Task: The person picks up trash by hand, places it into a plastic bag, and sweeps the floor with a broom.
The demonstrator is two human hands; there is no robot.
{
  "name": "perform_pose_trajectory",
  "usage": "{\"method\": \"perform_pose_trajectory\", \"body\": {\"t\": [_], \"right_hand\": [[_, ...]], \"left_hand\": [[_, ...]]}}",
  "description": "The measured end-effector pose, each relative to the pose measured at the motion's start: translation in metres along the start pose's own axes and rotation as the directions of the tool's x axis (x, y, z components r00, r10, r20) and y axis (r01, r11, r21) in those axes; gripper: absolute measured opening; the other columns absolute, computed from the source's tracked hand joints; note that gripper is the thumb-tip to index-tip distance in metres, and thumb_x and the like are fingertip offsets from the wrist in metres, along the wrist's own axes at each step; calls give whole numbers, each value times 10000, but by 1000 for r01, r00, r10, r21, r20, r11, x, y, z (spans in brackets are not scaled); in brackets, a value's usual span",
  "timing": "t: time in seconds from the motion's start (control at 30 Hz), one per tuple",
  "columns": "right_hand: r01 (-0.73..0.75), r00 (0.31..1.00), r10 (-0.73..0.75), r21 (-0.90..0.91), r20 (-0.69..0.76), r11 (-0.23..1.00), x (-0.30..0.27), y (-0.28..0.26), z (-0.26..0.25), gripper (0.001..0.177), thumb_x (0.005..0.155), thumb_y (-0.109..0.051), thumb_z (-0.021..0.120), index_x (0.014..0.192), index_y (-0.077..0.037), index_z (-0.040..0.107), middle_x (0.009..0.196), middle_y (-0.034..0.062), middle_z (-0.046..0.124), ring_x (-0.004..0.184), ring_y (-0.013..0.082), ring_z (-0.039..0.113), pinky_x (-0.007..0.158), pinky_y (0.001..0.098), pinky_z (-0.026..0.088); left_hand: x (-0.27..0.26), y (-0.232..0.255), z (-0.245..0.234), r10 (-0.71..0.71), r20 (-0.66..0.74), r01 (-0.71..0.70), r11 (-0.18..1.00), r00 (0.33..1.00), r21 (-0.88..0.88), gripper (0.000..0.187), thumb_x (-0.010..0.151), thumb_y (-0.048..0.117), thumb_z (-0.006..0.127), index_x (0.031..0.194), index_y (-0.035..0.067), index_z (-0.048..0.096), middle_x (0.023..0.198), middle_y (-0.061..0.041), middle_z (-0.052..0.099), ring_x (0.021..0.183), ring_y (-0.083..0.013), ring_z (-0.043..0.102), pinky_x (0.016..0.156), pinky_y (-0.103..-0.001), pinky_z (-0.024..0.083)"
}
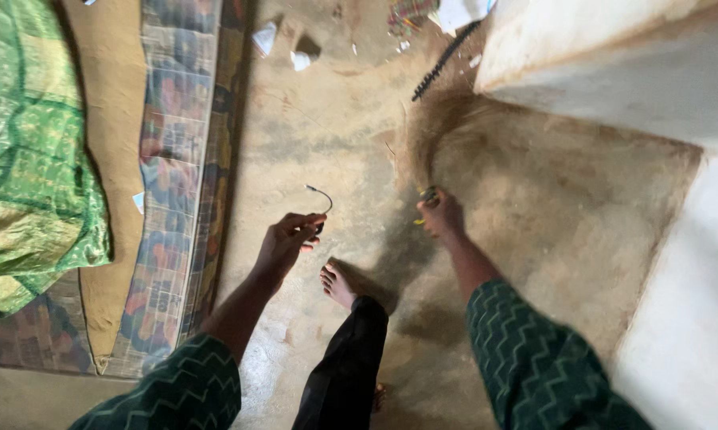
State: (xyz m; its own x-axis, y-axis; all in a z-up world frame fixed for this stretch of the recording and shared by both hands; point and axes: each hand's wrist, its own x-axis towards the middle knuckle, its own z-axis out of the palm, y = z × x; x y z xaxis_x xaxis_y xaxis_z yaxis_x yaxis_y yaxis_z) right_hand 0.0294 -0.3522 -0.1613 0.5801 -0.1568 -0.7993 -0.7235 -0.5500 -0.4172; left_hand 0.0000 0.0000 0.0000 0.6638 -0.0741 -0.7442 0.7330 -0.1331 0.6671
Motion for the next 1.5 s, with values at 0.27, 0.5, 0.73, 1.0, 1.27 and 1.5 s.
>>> {"method": "perform_pose_trajectory", "body": {"t": [0.27,0.5,0.73,1.0,1.27,1.5], "right_hand": [[451,760,-448,-115,-471,885,-169,-47,40,611,988,-278,648,1515,-36,457,1280,309,659,1093,438,697,885,469,571],[623,770,-511,-621,381,476,-165,54,15,512,947,-291,589,1386,-75,437,1174,310,625,985,467,654,793,523,559],[331,894,-410,-885,183,327,80,29,-113,578,813,-238,710,1360,-88,592,893,177,730,835,372,718,671,503,573],[398,657,-660,-576,-364,714,150,-165,-185,307,985,-340,689,1166,-92,688,974,194,753,819,395,722,742,522,574],[166,980,-177,110,94,980,-146,-178,-56,371,992,-246,519,1335,-108,494,800,15,630,462,154,548,313,304,399],[824,566,-491,-450,662,344,-82,-105,41,433,976,-183,583,1353,-5,464,854,211,652,713,351,657,604,483,544]], "left_hand": [[-28,16,-2,11,-51,-20,982,999,-187,308,976,193,635,1238,80,751,1172,-44,652,970,-163,676,837,-321,548],[-36,-8,15,32,-195,-96,939,980,-331,294,980,179,641,1231,81,758,1168,-47,669,942,-172,682,841,-301,552],[-61,-22,27,-212,-365,15,880,907,-475,279,975,153,643,1219,84,760,1134,-31,709,940,-120,656,808,-303,540],[-33,17,56,-348,-391,81,826,852,-558,292,992,165,610,1236,114,762,1150,-16,650,947,-149,682,831,-316,559],[18,79,75,-193,-628,-216,830,754,-515,274,964,143,639,1201,101,771,1119,-17,655,954,-151,670,792,-320,558],[20,76,45,-235,-682,-238,818,693,-524,273,957,153,646,1193,106,776,1112,-30,645,912,-148,673,780,-299,555]]}}
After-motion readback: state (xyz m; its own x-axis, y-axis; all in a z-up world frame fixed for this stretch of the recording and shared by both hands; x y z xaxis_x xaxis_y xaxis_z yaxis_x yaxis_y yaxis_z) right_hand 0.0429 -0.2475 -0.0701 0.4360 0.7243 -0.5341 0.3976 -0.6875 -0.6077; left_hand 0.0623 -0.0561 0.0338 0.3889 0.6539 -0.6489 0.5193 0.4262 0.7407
